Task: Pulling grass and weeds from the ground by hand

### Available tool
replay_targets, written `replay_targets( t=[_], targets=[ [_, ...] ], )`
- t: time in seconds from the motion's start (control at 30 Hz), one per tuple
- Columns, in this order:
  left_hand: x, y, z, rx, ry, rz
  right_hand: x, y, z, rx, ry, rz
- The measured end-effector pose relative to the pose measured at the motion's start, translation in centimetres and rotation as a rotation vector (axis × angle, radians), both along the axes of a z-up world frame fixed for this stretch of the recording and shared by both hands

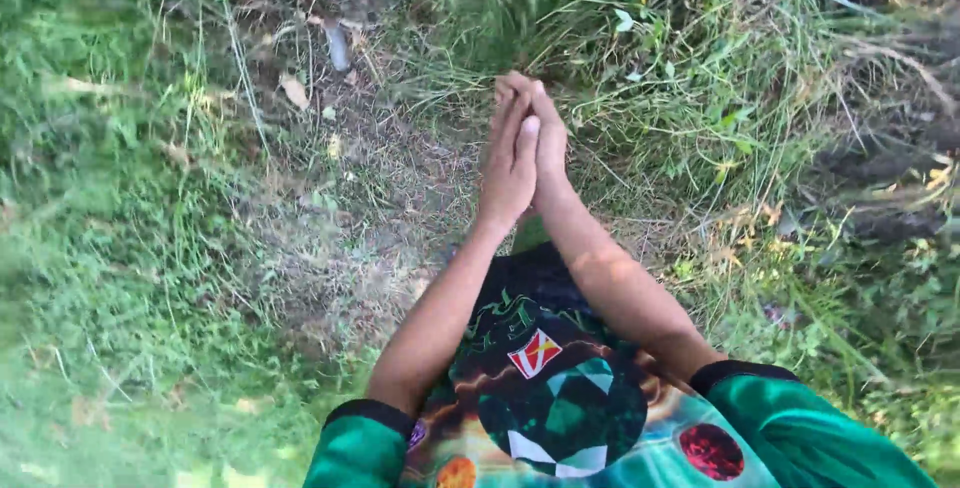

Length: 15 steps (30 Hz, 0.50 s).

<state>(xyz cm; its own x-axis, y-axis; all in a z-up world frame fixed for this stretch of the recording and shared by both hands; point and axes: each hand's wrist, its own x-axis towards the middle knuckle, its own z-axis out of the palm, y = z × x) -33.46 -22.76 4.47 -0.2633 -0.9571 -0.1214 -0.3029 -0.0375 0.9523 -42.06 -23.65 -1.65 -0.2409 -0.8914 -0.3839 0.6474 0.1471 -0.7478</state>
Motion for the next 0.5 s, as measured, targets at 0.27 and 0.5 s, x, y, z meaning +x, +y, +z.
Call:
replay_targets(
  t=[0.27,0.5],
  targets=[
    [8.0,3.3,0.6,0.191,0.229,0.338,-0.1,-2.0,9.7,0.063,0.358,0.661],
    [14.4,9.0,-1.1,0.098,0.396,0.606,3.3,-2.8,11.4,-0.105,-0.081,0.557]
  ],
)
